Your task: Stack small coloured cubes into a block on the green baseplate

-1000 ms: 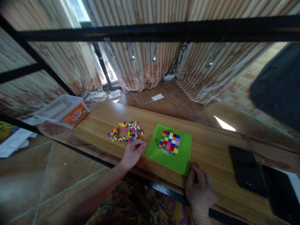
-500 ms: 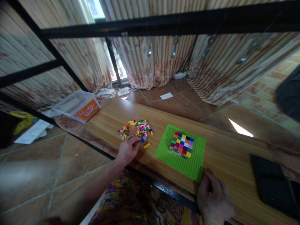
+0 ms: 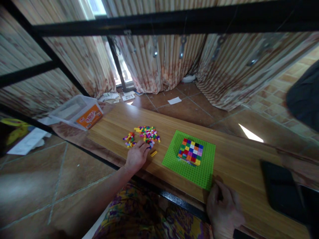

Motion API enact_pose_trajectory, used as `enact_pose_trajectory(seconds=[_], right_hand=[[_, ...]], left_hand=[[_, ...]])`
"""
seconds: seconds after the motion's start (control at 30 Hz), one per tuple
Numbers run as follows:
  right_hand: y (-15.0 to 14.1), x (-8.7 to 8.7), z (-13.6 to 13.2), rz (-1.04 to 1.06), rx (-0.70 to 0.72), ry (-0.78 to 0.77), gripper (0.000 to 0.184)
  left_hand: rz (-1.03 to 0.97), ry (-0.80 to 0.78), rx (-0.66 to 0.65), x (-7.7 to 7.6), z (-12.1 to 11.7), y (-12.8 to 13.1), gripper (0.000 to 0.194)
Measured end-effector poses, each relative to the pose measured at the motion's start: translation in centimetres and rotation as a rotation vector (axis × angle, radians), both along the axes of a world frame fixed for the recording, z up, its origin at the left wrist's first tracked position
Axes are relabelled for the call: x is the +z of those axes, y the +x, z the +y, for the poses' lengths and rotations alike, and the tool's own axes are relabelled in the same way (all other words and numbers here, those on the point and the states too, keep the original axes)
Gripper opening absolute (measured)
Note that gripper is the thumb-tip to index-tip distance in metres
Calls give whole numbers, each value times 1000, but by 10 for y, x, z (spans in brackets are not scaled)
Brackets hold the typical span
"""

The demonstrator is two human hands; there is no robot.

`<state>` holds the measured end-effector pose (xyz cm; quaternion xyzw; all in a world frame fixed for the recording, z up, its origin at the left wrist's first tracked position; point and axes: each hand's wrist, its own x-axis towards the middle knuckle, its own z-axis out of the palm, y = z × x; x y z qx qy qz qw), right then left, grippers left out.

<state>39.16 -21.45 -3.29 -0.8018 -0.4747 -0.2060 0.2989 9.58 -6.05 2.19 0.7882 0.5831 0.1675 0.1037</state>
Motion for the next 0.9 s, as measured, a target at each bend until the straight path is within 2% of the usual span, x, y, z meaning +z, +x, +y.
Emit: enact_pose_trajectory(seconds=[0.17, 0.3, 0.37, 0.47, 0.57, 0.7, 0.9], right_hand=[[1, -2, 0, 35, -8, 16, 22], [0, -2, 0, 38, -3, 3, 21], [0, -1, 0, 33, -13, 2, 20], [-1, 0, 1, 32, -23, 13, 19], [-3, 2, 1, 32, -19, 3, 21], [-7, 7, 2, 53, -24, -20, 22], [-8, 7, 2, 21, -11, -11, 22]], left_hand=[[-75, 6, 42, 1, 3, -2, 27], [-369, -13, 118, 6, 7, -2, 21], [-615, -123, 182, 10, 7, -1, 21], [-992, -426, 260, 19, 2, 4, 24], [-1196, -604, 257, 31, -8, 11, 25], [-1243, -620, 224, 37, -14, 22, 23], [-1085, -570, 48, 31, -9, 53, 17]])
